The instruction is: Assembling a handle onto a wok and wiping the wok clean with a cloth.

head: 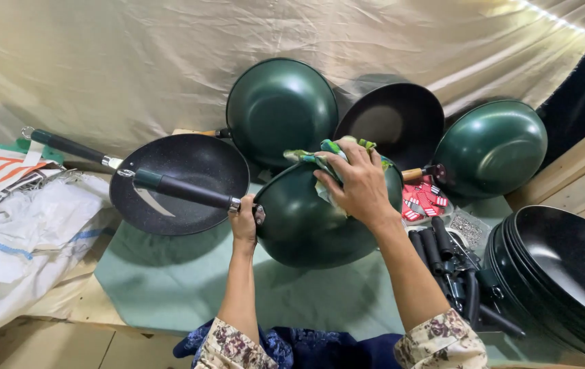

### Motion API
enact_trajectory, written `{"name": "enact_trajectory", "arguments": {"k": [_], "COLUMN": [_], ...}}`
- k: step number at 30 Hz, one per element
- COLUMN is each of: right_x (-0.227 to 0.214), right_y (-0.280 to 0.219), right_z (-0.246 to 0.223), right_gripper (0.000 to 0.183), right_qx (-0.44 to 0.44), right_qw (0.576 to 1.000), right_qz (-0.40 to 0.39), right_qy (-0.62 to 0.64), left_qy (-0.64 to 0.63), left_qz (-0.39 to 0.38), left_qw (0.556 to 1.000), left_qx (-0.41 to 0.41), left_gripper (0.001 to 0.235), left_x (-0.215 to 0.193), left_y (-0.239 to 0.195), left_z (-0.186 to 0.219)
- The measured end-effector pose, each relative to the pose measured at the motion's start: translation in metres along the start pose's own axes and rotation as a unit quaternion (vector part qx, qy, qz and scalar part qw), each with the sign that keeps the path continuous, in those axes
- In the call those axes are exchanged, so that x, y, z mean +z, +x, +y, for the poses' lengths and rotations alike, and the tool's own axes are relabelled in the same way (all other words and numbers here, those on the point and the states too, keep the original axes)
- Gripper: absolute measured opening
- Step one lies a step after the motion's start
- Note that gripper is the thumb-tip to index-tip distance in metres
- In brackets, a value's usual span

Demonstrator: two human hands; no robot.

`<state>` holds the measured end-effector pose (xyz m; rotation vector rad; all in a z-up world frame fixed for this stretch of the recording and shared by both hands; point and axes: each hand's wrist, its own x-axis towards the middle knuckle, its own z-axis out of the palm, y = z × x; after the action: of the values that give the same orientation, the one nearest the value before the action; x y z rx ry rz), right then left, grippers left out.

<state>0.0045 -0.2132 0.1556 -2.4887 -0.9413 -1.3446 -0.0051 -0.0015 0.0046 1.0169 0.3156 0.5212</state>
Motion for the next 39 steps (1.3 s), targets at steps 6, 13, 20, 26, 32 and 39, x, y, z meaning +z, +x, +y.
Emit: {"name": "enact_trajectory", "arguments": {"k": [6,13,20,26,32,39], "right_x": [-0.045,-0.078,-0.081,-0.035,-0.015,-0.007], "right_y": [0.002,-0.05,-0.122,-0.18,-0.206,-0.232], "right_z": [0.001,-0.034,-0.098,-0.128,-0.132,-0.142], "right_gripper": [0.045,0.031,0.017,0.016,0.029,0.027], "right_qx": [0.146,0.168,0.197,0.186,0.11,0.071], "right_qw": [0.959,0.936,0.936,0.926,0.956,0.96], "right_qz": [-0.214,-0.26,-0.193,-0.2,-0.166,-0.15], "right_qy": [0.111,0.166,0.219,0.261,0.214,0.225], "left_qy": [0.023,0.016,-0.051,0.008,0.174,0.235], "left_qz": [-0.049,-0.106,-0.17,-0.065,-0.086,-0.132], "left_qw": [0.998,0.984,0.979,0.998,0.958,0.891], "left_qx": [0.03,0.141,0.103,-0.022,-0.21,-0.365], "left_gripper": [0.034,0.03,0.024,0.048,0.087,0.029], "left_x": [0.001,-0.011,-0.018,-0.032,-0.059,-0.107], "left_y": [-0.001,-0.007,-0.014,-0.032,-0.038,-0.039], "left_z": [-0.008,-0.018,-0.012,-0.005,-0.028,-0.065]}}
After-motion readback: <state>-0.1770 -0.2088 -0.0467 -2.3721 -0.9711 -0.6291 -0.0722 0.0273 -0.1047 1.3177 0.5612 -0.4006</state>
